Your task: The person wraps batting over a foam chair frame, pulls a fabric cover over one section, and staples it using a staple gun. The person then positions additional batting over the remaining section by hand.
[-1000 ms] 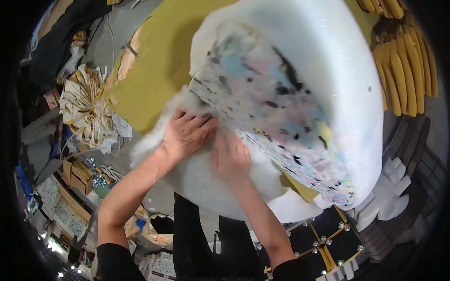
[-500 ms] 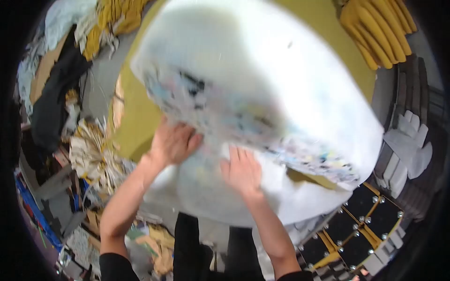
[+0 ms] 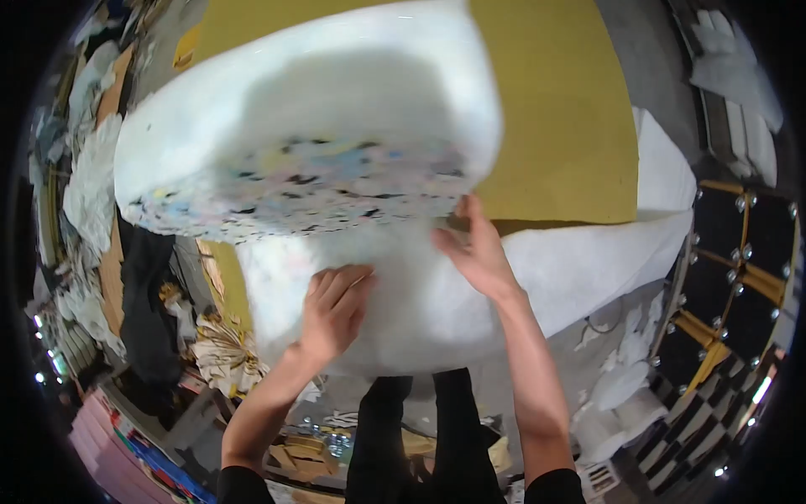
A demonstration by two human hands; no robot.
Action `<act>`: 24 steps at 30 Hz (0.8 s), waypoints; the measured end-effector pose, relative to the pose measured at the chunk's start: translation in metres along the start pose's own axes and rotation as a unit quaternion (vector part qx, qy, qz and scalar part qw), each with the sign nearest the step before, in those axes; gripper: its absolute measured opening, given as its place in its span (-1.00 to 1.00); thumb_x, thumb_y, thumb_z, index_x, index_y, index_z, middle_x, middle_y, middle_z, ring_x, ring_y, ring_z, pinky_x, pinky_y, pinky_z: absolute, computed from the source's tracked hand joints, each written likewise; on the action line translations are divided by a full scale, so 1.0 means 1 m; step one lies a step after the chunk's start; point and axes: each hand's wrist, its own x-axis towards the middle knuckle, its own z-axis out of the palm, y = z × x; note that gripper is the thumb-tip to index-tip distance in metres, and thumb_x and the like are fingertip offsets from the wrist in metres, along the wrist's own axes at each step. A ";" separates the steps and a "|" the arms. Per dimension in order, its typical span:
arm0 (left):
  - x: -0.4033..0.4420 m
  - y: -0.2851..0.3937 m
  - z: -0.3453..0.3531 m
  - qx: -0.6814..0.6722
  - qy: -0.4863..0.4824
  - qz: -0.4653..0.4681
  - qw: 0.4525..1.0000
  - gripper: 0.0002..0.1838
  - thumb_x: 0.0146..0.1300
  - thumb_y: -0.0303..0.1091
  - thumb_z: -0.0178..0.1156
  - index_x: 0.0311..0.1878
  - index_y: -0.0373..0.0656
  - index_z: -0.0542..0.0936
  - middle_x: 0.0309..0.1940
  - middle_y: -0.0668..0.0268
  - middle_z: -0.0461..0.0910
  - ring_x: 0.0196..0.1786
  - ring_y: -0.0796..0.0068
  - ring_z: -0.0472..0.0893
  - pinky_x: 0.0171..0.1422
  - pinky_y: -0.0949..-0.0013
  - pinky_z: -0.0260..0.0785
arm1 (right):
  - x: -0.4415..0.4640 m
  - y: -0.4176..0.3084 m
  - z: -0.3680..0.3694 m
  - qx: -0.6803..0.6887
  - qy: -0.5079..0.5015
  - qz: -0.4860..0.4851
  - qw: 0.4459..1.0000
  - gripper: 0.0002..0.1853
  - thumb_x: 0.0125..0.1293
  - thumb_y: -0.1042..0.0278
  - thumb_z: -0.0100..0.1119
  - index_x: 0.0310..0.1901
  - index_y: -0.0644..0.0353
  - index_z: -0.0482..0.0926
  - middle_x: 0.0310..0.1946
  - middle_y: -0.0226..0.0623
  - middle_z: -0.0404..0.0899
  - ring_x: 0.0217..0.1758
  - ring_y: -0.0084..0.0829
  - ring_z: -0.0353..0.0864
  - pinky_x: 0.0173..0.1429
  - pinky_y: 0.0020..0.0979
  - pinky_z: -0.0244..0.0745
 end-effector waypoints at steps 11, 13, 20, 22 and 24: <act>0.059 0.001 0.041 0.143 -0.072 0.107 0.981 -0.43 0.23 -0.37 0.23 0.35 -0.20 0.57 0.32 0.14 0.54 0.36 0.12 0.49 0.46 0.04 0.27 | 0.005 0.036 -0.021 -0.336 0.230 -0.453 0.793 -0.78 0.16 0.56 0.32 -0.14 0.14 0.64 -0.35 -0.33 0.70 -0.31 -0.27 0.72 -0.27 -0.22 0.48; 0.081 0.000 0.043 0.158 -0.138 0.088 0.974 -0.29 0.25 -0.28 0.21 0.49 -0.27 0.45 0.34 0.08 0.53 0.35 0.11 0.50 0.46 0.06 0.27 | 0.042 0.069 -0.017 -0.291 0.247 -0.388 0.839 -0.84 0.22 0.61 0.25 -0.20 0.17 0.57 -0.38 -0.27 0.65 -0.26 -0.20 0.73 -0.29 -0.19 0.50; 0.095 0.002 0.054 0.135 -0.149 0.079 0.976 -0.23 0.18 -0.26 0.19 0.49 -0.35 0.41 0.35 -0.01 0.51 0.34 0.03 0.50 0.43 -0.01 0.29 | 0.064 0.108 0.021 -0.122 0.242 -0.224 0.936 -0.82 0.25 0.65 0.22 -0.14 0.23 0.52 -0.43 -0.17 0.65 -0.36 0.03 0.69 -0.26 -0.08 0.59; 0.091 0.013 0.064 0.138 -0.127 -0.025 0.982 -0.21 0.17 -0.24 0.18 0.49 -0.40 0.39 0.35 -0.07 0.49 0.34 -0.04 0.49 0.43 -0.04 0.28 | 0.062 0.093 0.019 -0.044 0.245 -0.200 0.948 -0.80 0.25 0.64 0.22 -0.11 0.23 0.51 -0.43 -0.11 0.67 -0.41 0.06 0.70 -0.33 -0.08 0.58; 0.096 0.014 0.063 0.141 -0.137 -0.025 0.980 -0.22 0.18 -0.24 0.18 0.48 -0.43 0.39 0.35 -0.10 0.48 0.33 -0.08 0.48 0.44 -0.06 0.27 | 0.056 0.090 0.007 -0.106 0.240 -0.272 0.926 -0.80 0.28 0.67 0.19 -0.10 0.25 0.47 -0.38 -0.09 0.69 -0.39 0.05 0.72 -0.31 -0.10 0.61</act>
